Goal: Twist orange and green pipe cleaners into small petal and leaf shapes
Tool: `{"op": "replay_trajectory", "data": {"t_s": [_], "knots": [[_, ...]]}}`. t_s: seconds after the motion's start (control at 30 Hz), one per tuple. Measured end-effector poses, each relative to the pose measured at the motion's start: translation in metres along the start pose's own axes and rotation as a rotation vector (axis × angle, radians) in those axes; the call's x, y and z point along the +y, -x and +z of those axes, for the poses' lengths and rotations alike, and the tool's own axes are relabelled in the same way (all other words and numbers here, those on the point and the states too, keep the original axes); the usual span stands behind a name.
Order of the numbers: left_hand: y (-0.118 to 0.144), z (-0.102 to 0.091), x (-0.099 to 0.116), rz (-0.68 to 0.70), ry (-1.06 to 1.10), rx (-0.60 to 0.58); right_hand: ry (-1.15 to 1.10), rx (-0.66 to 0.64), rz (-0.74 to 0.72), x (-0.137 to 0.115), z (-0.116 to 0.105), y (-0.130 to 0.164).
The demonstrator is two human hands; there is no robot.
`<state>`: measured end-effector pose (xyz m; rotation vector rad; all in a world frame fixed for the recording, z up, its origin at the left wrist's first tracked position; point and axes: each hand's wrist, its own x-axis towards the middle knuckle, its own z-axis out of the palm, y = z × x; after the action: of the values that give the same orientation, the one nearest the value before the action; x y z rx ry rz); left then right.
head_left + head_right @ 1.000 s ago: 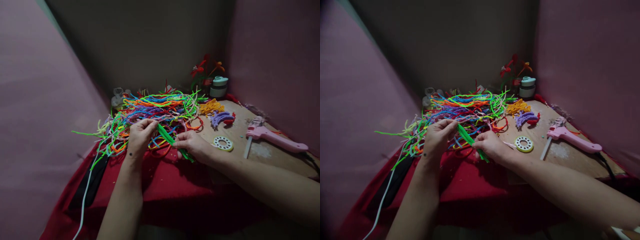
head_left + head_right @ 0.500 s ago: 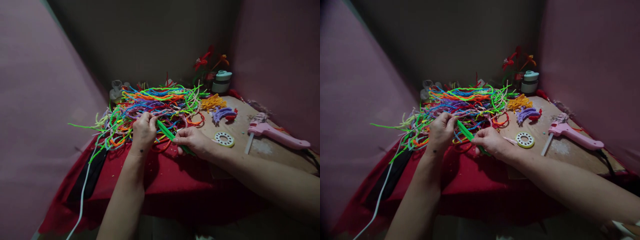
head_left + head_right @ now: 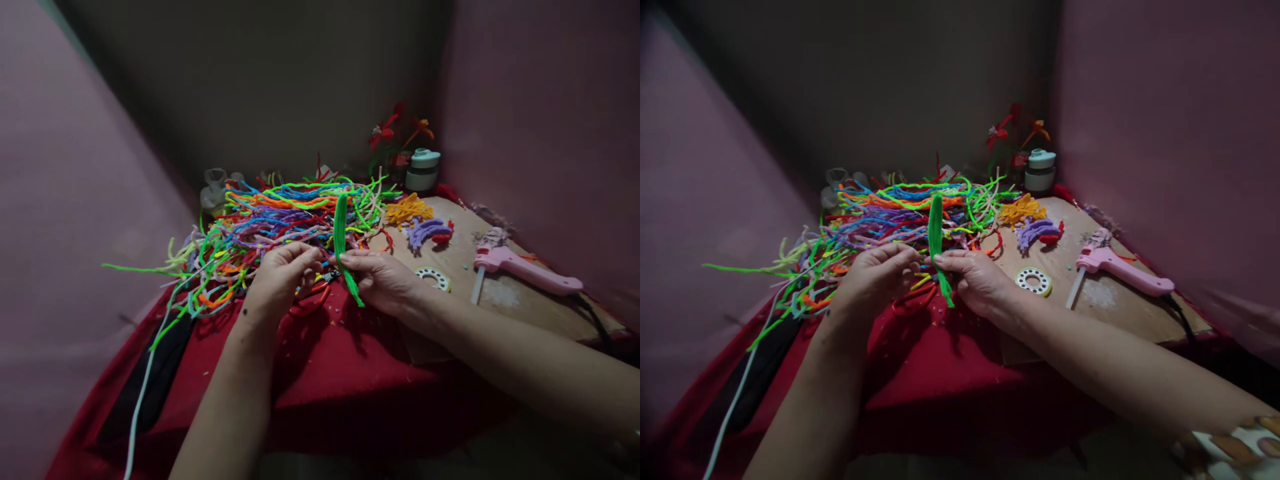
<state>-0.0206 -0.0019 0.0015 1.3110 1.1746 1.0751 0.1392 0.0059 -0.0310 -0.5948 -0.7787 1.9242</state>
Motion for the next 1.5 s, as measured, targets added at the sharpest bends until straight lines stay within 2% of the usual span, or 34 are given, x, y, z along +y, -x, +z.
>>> {"op": "replay_trajectory", "data": {"t_s": [0.1, 0.2, 0.37, 0.67, 0.93, 1.1, 1.3, 1.5], "knots": [[0.004, 0.006, 0.0, -0.082, -0.066, -0.139, 0.024, -0.025, -0.017, 0.0, -0.003, -0.001], [0.007, 0.01, 0.0, -0.107, -0.109, -0.232, 0.037, -0.013, -0.043, 0.0, -0.005, -0.001], [0.011, 0.013, 0.0, -0.147, -0.125, -0.285, 0.009, 0.038, -0.049, -0.001, -0.003, -0.001], [0.011, 0.019, 0.0, -0.183, -0.144, -0.176, -0.022, 0.122, -0.067, -0.003, 0.001, 0.0], [0.013, 0.019, -0.001, -0.162, -0.151, -0.205, 0.007, 0.104, -0.101, -0.001, -0.001, -0.003], [0.014, 0.019, 0.004, -0.169, -0.202, -0.203, 0.134, 0.099, -0.129, 0.001, -0.003, -0.004], [0.009, 0.02, 0.005, -0.04, -0.152, 0.037, 0.291, 0.053, -0.069, 0.003, -0.003, 0.001], [0.005, 0.015, -0.001, -0.028, 0.002, 0.013, 0.462, 0.049, 0.031, 0.005, 0.002, 0.007]]}}
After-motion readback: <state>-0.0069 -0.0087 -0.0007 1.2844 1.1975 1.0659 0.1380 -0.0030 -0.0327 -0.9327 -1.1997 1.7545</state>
